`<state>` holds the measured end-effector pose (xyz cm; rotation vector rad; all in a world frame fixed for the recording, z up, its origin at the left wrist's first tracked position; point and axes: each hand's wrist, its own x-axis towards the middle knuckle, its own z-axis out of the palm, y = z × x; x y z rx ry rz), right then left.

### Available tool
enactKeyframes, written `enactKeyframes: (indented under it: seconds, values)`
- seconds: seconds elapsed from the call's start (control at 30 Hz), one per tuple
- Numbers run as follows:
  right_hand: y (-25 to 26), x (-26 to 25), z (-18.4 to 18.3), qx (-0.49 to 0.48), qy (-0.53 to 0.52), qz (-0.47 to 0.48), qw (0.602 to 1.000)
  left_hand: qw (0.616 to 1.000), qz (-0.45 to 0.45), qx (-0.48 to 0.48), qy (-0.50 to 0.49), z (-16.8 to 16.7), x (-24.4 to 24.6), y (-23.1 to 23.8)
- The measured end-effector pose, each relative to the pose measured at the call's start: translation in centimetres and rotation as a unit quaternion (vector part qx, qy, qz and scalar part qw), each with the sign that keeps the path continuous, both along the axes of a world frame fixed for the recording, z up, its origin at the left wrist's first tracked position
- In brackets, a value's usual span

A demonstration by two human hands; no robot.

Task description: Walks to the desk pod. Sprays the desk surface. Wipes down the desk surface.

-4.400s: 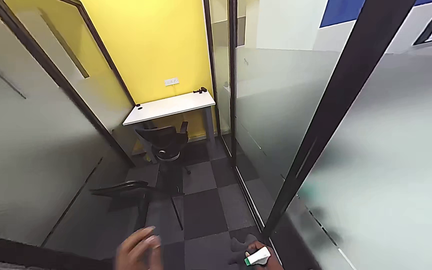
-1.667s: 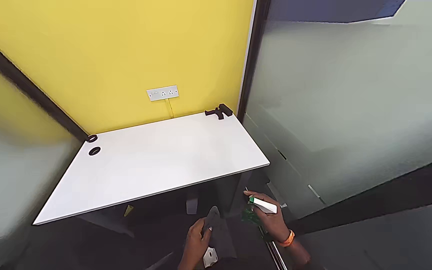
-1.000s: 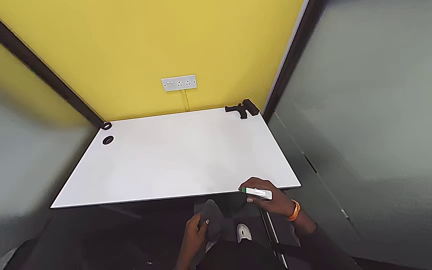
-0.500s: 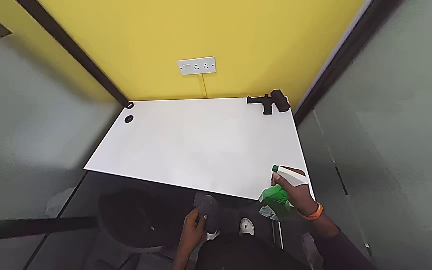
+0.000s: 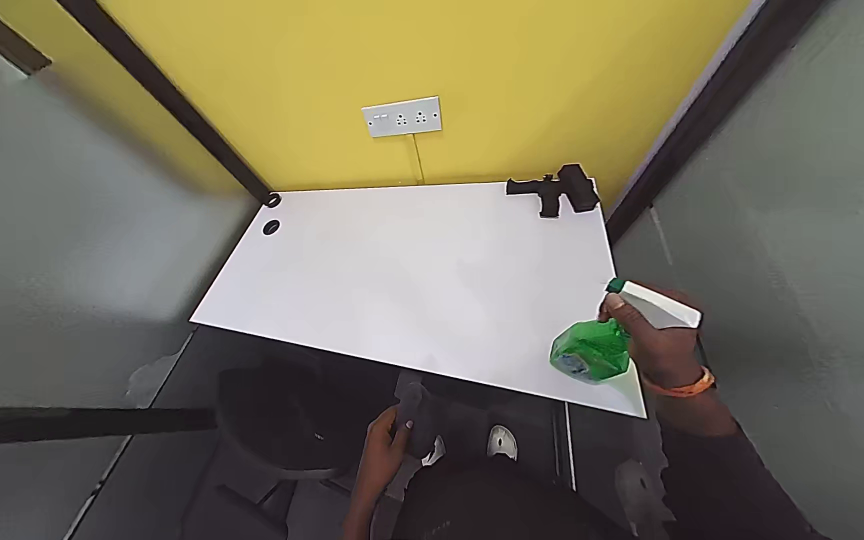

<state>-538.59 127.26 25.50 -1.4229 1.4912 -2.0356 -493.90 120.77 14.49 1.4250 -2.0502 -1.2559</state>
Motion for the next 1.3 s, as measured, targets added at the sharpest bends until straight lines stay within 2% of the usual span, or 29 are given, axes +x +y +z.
enactKeyframes:
  seconds: [0.1, 0.17, 0.3, 0.4, 0.53, 0.63, 0.73, 0.8, 0.83, 0.87, 0.97, 1.03, 1.2, 1.3]
  values:
    - [3.2, -1.0, 1.6, -0.010, 0.077, -0.094, 0.992, 0.999, -0.037, -0.014, 0.013, -0.1, -0.1, -1.6]
    - [6.2, -0.8, 2.8, 0.006, 0.106, -0.124, 0.987, 0.997, -0.065, -0.025, 0.024, -0.3, -0.1, -2.6]
    - [10.9, 1.9, 4.7, 0.042, 0.111, -0.068, 0.991, 0.992, -0.114, -0.031, 0.047, -0.3, 0.4, -4.3]
    - [13.6, 5.3, 4.2, 0.065, 0.095, -0.074, 0.991, 0.989, -0.136, -0.011, 0.054, -0.4, 1.2, -5.3]
    - [17.5, 10.5, 1.5, 0.103, 0.043, -0.173, 0.979, 0.984, -0.167, 0.007, 0.054, -1.4, 2.5, -6.5]
    - [20.1, 14.2, -0.8, 0.140, 0.029, -0.299, 0.944, 0.980, -0.193, 0.012, 0.044, -2.1, 3.2, -7.0]
    - [22.6, 16.7, -2.9, 0.256, 0.143, -0.426, 0.856, 0.974, -0.221, 0.026, 0.037, -2.4, 3.8, -7.2]
    - [23.6, 18.2, -3.6, 0.301, 0.191, -0.440, 0.824, 0.970, -0.235, 0.039, 0.037, -2.5, 4.3, -7.4]
    - [23.7, 18.9, -3.8, 0.297, 0.191, -0.429, 0.832, 0.969, -0.241, 0.043, 0.037, -2.6, 4.4, -7.5]
    - [23.6, 19.6, -3.8, 0.280, 0.172, -0.401, 0.855, 0.967, -0.247, 0.045, 0.036, -2.7, 4.7, -7.6]
    - [21.6, 21.7, -3.3, 0.210, 0.079, -0.249, 0.942, 0.965, -0.255, 0.047, 0.034, -3.0, 5.9, -7.5]
    - [18.9, 22.6, -2.9, 0.160, 0.048, -0.169, 0.971, 0.966, -0.254, 0.042, 0.032, -3.3, 6.8, -7.5]
    - [11.2, 23.9, -2.4, 0.081, 0.138, -0.148, 0.976, 0.973, -0.227, 0.033, 0.041, -3.3, 10.3, -7.5]
    - [7.1, 23.2, -0.8, 0.060, 0.133, -0.073, 0.987, 0.981, -0.190, 0.035, 0.032, -3.1, 12.6, -7.3]
